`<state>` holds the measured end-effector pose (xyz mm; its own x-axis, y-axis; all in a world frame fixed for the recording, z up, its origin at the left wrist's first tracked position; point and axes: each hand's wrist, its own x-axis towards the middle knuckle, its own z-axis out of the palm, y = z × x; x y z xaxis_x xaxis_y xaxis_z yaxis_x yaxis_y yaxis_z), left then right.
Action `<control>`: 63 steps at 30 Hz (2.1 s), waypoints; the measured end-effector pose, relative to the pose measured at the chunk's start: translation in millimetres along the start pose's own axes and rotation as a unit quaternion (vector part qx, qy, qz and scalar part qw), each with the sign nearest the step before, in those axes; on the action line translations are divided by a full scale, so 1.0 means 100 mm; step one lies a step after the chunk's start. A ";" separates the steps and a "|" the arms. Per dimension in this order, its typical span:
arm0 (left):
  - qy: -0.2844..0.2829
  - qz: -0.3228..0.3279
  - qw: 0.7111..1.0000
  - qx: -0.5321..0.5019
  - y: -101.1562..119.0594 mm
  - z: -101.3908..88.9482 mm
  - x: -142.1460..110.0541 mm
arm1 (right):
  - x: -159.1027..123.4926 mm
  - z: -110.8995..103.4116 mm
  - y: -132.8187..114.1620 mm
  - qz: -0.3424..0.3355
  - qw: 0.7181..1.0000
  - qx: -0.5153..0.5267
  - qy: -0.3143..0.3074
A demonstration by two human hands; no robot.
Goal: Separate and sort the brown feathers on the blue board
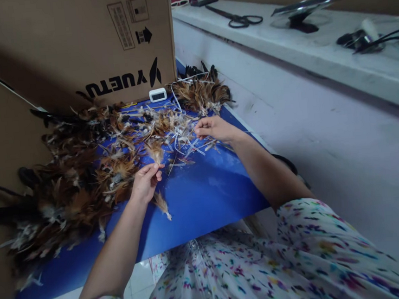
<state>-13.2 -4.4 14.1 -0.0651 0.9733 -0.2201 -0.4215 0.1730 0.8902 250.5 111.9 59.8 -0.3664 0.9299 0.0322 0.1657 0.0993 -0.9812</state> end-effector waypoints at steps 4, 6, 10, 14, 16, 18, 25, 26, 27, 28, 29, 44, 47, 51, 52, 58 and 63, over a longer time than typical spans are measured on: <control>0.001 -0.006 1.000 0.012 0.00 -0.02 0.01 | -0.07 0.00 0.06 -0.014 0.998 -0.065 -0.004; 0.001 -0.003 1.000 0.013 0.00 -0.02 0.01 | -0.10 0.00 0.09 -0.033 0.987 -0.159 -0.021; 0.008 0.015 1.000 0.008 0.05 -0.01 0.01 | -0.26 0.17 0.11 -0.147 0.916 -0.372 -0.043; 0.028 0.057 0.998 -0.006 0.14 0.01 -0.01 | -0.65 0.67 0.09 -0.298 0.844 -0.423 -0.141; 0.035 0.076 0.996 -0.009 0.18 0.00 -0.01 | -0.89 0.97 0.08 -0.373 0.800 -0.419 -0.211; 0.041 0.093 0.995 -0.015 0.21 -0.01 -0.02 | -1.10 1.24 0.11 -0.431 0.760 -0.406 -0.268; 0.050 0.124 0.991 -0.027 0.27 -0.09 -0.01 | -1.17 1.63 0.38 -0.496 0.690 -0.398 -0.345; 0.053 0.127 0.990 -0.025 0.27 -0.10 -0.01 | -1.11 1.62 0.40 -0.485 0.695 -0.405 -0.343; 0.056 0.131 0.990 -0.023 0.28 -0.11 -0.01 | -1.04 1.59 0.41 -0.473 0.702 -0.411 -0.339; 0.058 0.133 0.989 -0.022 0.28 -0.12 0.00 | -0.96 1.56 0.42 -0.458 0.711 -0.416 -0.334; 0.059 0.136 0.989 -0.022 0.29 -0.13 0.00 | -0.88 1.53 0.42 -0.444 0.719 -0.421 -0.330; 0.061 0.106 0.992 -0.014 0.22 -0.14 0.04 | 0.03 1.14 0.50 -0.368 0.760 -0.484 -0.229; 0.061 0.090 0.994 -0.004 0.18 -0.13 0.05 | 0.16 1.09 0.53 -0.346 0.773 -0.494 -0.198; 0.054 0.083 0.995 0.003 0.13 -0.14 0.07 | 0.23 1.06 0.52 -0.330 0.785 -0.501 -0.154; 0.052 0.084 0.995 0.003 0.13 -0.14 0.08 | 0.20 1.05 0.50 -0.336 0.784 -0.500 -0.149; 0.044 0.076 0.996 0.002 0.09 -0.15 0.10 | -0.29 0.98 0.44 -0.371 0.767 -0.489 -0.185; 0.032 0.056 0.998 0.012 0.02 -0.10 0.10 | -0.62 0.80 0.51 -0.339 0.778 -0.489 -0.201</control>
<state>-23.7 4.0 10.1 -0.1689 0.9752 -0.1431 -0.3857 0.0682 0.9201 208.7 31.1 -7.3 -0.8973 0.3796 0.2252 0.3545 0.9238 -0.1444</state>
